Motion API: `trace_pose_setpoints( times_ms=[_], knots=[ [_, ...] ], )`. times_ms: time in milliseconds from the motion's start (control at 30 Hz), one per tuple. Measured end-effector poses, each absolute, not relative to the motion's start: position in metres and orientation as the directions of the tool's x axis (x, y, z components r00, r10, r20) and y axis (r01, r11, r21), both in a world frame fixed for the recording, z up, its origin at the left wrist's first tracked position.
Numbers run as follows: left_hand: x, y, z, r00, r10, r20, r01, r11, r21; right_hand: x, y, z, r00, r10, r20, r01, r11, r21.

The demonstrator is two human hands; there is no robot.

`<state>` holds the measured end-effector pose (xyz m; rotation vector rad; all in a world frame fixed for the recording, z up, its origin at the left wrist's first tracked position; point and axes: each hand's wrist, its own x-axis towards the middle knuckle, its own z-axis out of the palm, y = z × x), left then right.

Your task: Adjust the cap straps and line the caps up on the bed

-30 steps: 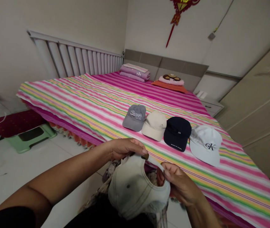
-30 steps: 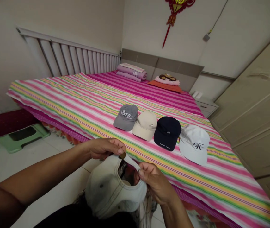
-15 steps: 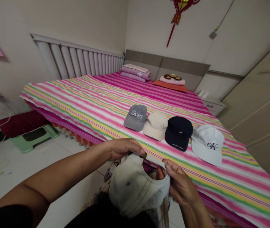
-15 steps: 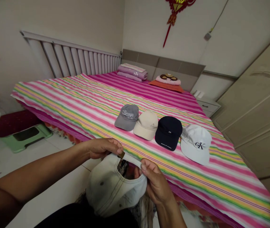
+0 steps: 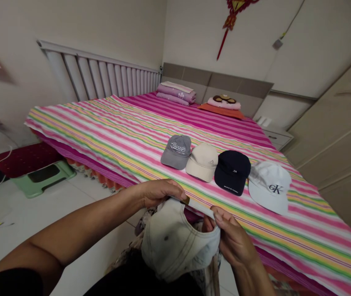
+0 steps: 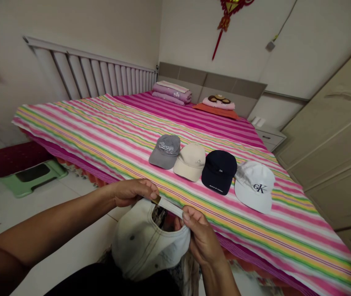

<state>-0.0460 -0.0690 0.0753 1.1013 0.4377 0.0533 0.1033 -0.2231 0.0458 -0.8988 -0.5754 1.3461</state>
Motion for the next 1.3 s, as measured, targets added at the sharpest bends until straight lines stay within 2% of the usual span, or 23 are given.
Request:
trace_pose_setpoints(
  times_ms=[300, 567, 667, 800, 867, 1033, 1133, 1300],
  knots=[
    [-0.049, -0.068, 0.071, 0.906, 0.303, -0.296, 0.154, 0.416, 0.896, 0.102, -0.22, 0.043, 0.203, 0.966, -0.163, -0.638, 0.004, -0.77],
    [-0.049, -0.063, 0.067, 0.909, 0.315, -0.273, 0.066, 0.539, 0.84, 0.11, -0.22, 0.037, 0.174, 0.976, -0.131, -0.627, 0.007, -0.779],
    [-0.05, -0.06, 0.067, 0.895, 0.332, -0.298, 0.036, 0.612, 0.79, 0.112, -0.222, 0.031, 0.089, 0.988, -0.128, -0.591, -0.051, -0.805],
    [-0.054, -0.049, 0.063, 0.906, 0.301, -0.298, 0.019, 0.675, 0.738, 0.113, -0.225, 0.019, -0.111, 0.986, -0.123, -0.566, -0.164, -0.808],
    [-0.057, -0.041, 0.055, 0.917, 0.295, -0.268, -0.001, 0.673, 0.739, 0.113, -0.225, 0.013, -0.132, 0.984, -0.121, -0.577, -0.176, -0.798],
    [-0.068, -0.018, 0.026, 0.979, 0.175, -0.104, -0.029, 0.623, 0.782, 0.112, -0.218, 0.007, 0.037, 0.994, -0.107, -0.65, -0.058, -0.758],
    [-0.076, -0.009, 0.006, 0.991, 0.118, -0.061, -0.027, 0.626, 0.779, 0.111, -0.211, 0.009, 0.133, 0.984, -0.118, -0.69, 0.006, -0.724],
    [-0.08, -0.002, -0.014, 0.979, 0.198, -0.047, -0.091, 0.633, 0.769, 0.111, -0.201, 0.015, 0.218, 0.966, -0.14, -0.707, 0.058, -0.705]
  ],
)
